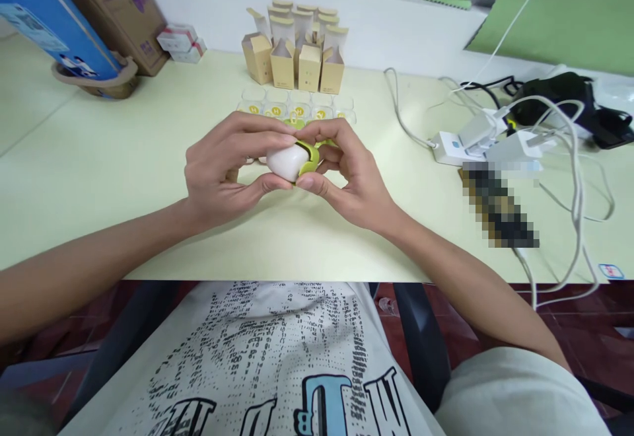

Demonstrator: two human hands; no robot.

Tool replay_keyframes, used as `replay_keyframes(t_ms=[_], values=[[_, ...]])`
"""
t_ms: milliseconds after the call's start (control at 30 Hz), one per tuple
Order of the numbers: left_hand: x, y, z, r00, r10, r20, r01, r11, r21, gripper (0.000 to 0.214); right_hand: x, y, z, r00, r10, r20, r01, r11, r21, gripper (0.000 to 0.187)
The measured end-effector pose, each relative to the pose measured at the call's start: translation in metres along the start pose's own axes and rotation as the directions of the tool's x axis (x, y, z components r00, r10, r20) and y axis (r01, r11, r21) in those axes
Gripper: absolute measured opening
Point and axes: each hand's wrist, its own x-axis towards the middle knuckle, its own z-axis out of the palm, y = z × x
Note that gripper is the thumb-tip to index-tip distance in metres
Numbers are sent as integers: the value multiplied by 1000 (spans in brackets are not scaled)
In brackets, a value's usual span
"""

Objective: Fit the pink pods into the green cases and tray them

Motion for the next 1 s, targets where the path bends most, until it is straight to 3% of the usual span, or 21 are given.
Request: replay_keyframes(t_ms=[200,300,367,433,500,600,700,867,1000], values=[[-2,-5,-4,1000,-18,10,18,999,40,54,0,2,1,997,37,-68,-34,999,42,57],[2,-1,-6,998,24,52,-26,999,34,51,3,-1,-5,983,146,-116,-135,986,98,52],[4,3,-6,995,27,93,-27,1000,-4,34,6,-7,-9,960,253,-119,-234,961,150,50],[5,9,-4,995,-21,101,25,999,-41,14,9,-12,-10,938,337,-79,-315,926,206,53],[5,14,-3,992,-100,80,105,992,-67,8,10,-16,-8,927,376,11,-365,892,267,59],[5,21,-1,987,-159,19,160,979,-128,22,10,-16,-2,920,370,131,-392,848,357,58],[6,26,1,984,-176,-18,171,972,-162,31,8,-15,3,915,375,150,-403,823,401,57],[10,35,-1,989,-148,-18,145,982,-121,34,8,-17,3,891,445,88,-445,821,359,71],[11,40,-5,998,-35,50,38,998,-57,44,13,-15,-4,882,459,-106,-403,852,335,76]])
